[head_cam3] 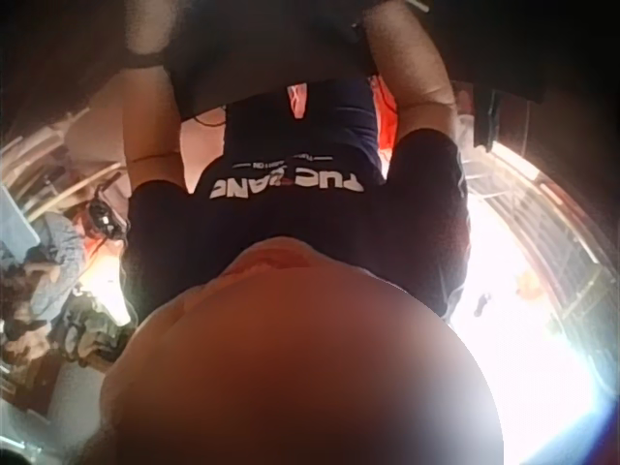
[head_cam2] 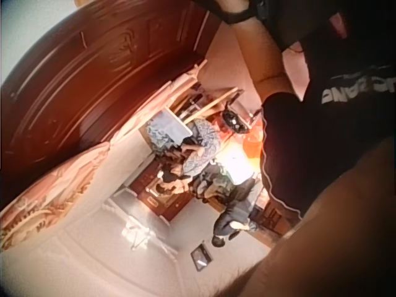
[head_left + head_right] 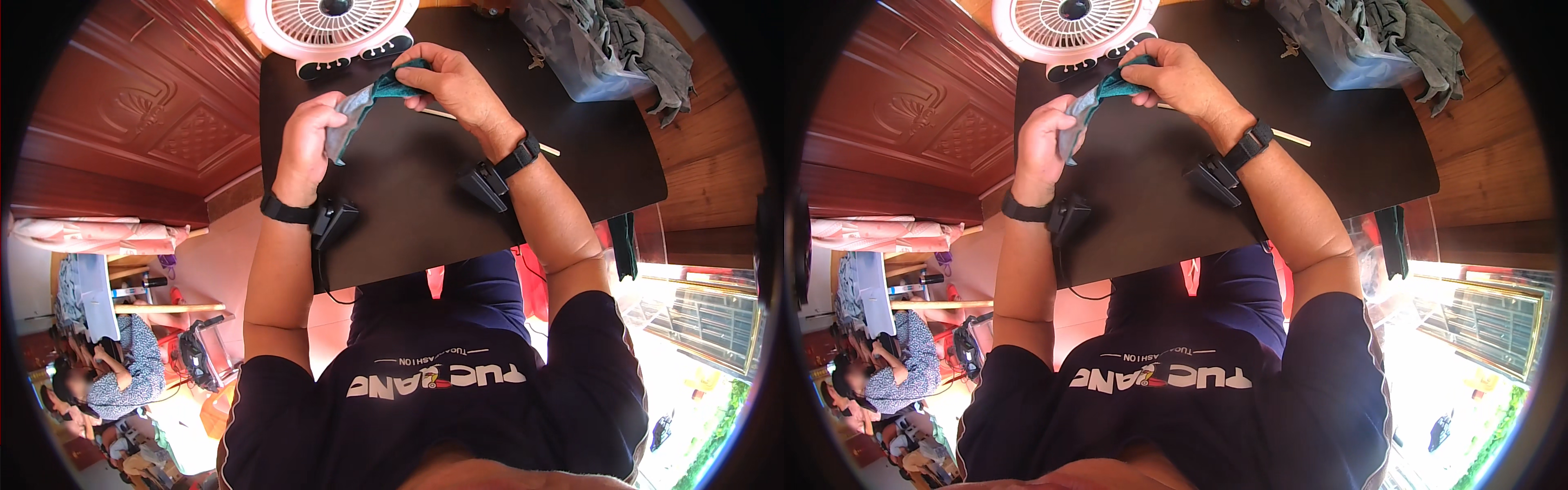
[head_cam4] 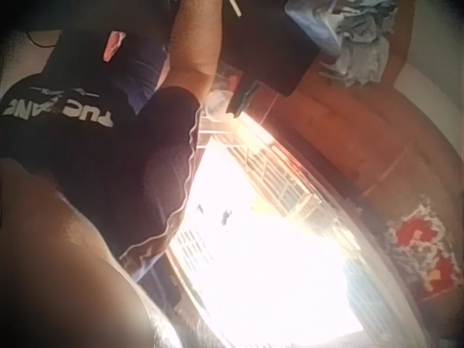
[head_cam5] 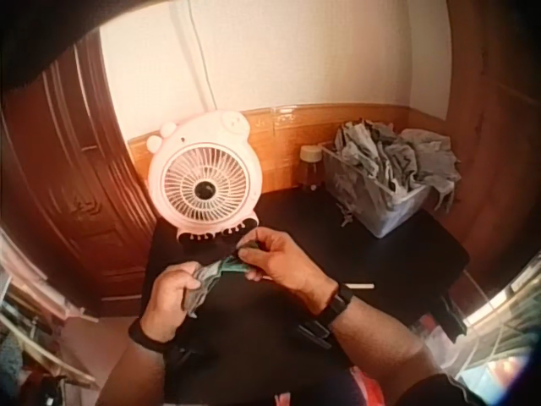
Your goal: The recorder is turning small sewn fabric pieces inside out using a wooden stick turning tool.
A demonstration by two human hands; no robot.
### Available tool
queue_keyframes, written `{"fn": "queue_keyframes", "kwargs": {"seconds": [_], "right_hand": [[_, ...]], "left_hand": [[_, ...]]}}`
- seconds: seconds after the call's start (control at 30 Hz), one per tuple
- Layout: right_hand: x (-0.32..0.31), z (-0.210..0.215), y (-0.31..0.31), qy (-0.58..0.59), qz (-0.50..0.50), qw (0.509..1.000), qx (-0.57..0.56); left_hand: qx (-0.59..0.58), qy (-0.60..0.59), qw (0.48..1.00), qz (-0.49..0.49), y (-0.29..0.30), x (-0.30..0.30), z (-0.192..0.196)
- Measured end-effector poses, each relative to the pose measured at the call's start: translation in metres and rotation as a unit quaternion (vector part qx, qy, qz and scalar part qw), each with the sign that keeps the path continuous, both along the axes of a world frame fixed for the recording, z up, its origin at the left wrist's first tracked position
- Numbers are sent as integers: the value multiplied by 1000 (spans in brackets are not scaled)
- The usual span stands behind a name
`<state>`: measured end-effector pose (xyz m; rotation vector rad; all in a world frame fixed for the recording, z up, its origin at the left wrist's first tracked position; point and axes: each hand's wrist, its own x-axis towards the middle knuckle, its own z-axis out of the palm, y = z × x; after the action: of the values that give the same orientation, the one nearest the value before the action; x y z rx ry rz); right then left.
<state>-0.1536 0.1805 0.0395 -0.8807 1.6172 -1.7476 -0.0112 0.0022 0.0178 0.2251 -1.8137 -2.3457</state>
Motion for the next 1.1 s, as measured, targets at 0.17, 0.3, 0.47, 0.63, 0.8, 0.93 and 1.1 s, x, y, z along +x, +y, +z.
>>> {"fn": "queue_keyframes", "kwargs": {"seconds": [0.17, 0.3, 0.47, 0.63, 0.8, 0.93, 1.1], "right_hand": [[2, -6, -2, 36, 82, 995, 35], [14, -8, -8, 71, 113, 991, 8], [28, -7, -7, -103, 147, 982, -53], [32, -10, -10, -170, 110, 973, -108], [35, -15, -11, -132, 38, 989, -57], [53, -20, -18, 32, 53, 998, -16], [69, -8, -12, 408, -120, 904, -31]], "left_hand": [[280, 54, 956, -71, -8, 6, 4], [360, 117, 921, -96, -14, 4, -6], [395, 139, 906, 65, 17, 2, 15], [347, 140, 927, -5, 32, -1, -2], [185, 109, 972, 95, 56, -1, -4], [171, 71, 972, 144, 40, 0, -12], [-38, 40, 961, 270, 29, -4, -3]]}}
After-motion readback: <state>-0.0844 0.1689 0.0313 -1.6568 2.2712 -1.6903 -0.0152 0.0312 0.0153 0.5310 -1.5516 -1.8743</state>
